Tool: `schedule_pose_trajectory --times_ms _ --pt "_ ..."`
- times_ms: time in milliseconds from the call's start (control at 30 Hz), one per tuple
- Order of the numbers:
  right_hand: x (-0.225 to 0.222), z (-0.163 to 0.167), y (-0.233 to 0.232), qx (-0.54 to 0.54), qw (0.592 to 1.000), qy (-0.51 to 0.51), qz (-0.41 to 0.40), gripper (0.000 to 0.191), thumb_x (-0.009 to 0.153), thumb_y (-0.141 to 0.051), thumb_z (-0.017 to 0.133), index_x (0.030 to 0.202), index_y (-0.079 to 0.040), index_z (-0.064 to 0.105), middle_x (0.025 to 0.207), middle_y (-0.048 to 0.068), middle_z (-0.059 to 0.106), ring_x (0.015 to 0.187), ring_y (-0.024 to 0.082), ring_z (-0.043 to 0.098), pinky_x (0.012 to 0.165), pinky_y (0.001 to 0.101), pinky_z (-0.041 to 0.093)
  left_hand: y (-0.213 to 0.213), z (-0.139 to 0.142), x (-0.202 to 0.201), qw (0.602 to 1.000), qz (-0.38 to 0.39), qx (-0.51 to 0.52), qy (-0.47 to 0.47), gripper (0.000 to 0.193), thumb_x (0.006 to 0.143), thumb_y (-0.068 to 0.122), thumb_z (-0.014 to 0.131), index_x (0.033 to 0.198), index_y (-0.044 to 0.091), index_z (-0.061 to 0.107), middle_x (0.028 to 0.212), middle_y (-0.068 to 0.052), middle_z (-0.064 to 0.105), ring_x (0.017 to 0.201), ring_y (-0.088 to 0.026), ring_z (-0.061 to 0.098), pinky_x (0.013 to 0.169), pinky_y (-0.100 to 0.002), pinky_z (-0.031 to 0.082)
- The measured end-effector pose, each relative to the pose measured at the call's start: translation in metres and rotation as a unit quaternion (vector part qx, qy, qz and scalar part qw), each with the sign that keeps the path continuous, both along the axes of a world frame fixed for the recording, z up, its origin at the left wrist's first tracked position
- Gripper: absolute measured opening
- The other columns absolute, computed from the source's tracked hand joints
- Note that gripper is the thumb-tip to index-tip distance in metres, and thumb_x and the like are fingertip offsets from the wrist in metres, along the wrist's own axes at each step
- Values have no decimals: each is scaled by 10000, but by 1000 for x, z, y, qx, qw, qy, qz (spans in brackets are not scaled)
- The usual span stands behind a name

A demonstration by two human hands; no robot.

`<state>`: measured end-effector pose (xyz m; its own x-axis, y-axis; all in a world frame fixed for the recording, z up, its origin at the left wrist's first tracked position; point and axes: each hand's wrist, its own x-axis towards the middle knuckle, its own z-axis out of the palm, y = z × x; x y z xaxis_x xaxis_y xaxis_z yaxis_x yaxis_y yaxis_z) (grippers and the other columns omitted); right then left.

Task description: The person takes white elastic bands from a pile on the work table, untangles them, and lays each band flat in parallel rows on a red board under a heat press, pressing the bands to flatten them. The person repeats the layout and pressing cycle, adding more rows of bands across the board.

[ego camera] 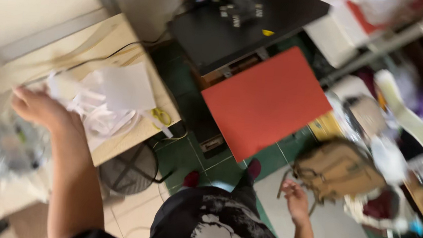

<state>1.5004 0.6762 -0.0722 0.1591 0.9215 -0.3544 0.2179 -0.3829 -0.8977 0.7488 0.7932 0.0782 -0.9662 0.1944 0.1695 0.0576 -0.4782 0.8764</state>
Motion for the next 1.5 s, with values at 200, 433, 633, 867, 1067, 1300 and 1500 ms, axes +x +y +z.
schedule_pose_trajectory --times_ms 200,433,633,867,1067,1300,1500 --pt "40 32 196 54 984 -74 155 373 1025 -274 645 1296 -18 663 1143 58 733 1055 158 666 939 310 514 1 137 94 972 139 -62 179 236 1142 293 523 1130 57 528 841 -18 564 623 -102 443 545 -257 400" --pt "-109 125 288 -58 778 251 572 514 964 -289 592 1419 -59 527 1426 74 609 1335 190 569 1112 355 459 -10 -2 423 940 -204 -274 25 192 1086 142 554 960 33 649 763 -143 499 602 -269 436 529 -390 332" --pt "-211 95 252 -131 851 267 433 437 976 -128 553 1388 -7 636 1094 138 643 940 205 607 852 407 567 -7 -60 463 571 -548 -541 284 219 921 248 722 1033 60 713 913 -202 719 855 -411 682 724 -493 523" --pt "-116 52 246 -77 804 -57 587 302 939 -273 709 1154 -61 710 932 64 726 851 160 665 769 353 533 78 -68 231 528 -300 -763 220 618 945 485 697 1319 6 585 1210 -235 728 1174 -396 692 956 -493 556" --pt "-56 70 224 -140 868 -94 467 337 911 -328 716 1125 -68 718 894 20 731 779 123 656 705 313 526 138 -140 212 563 -144 -778 237 1113 703 491 849 1556 11 318 1599 -271 267 1476 -445 243 1151 -587 254" --pt "43 126 208 -256 947 -82 174 372 905 -284 685 1224 -94 693 713 39 553 532 116 432 488 289 347 146 -149 193 632 -89 -721 268 642 888 80 597 1517 140 478 1553 -130 502 1415 -328 455 1141 -679 275" --pt "104 149 235 -197 943 262 55 353 1009 -248 575 1252 6 602 671 -41 437 489 62 353 456 253 294 35 -51 197 909 -180 -312 211 289 1053 35 579 1328 -17 650 1131 -214 698 1024 -270 645 886 -385 487"
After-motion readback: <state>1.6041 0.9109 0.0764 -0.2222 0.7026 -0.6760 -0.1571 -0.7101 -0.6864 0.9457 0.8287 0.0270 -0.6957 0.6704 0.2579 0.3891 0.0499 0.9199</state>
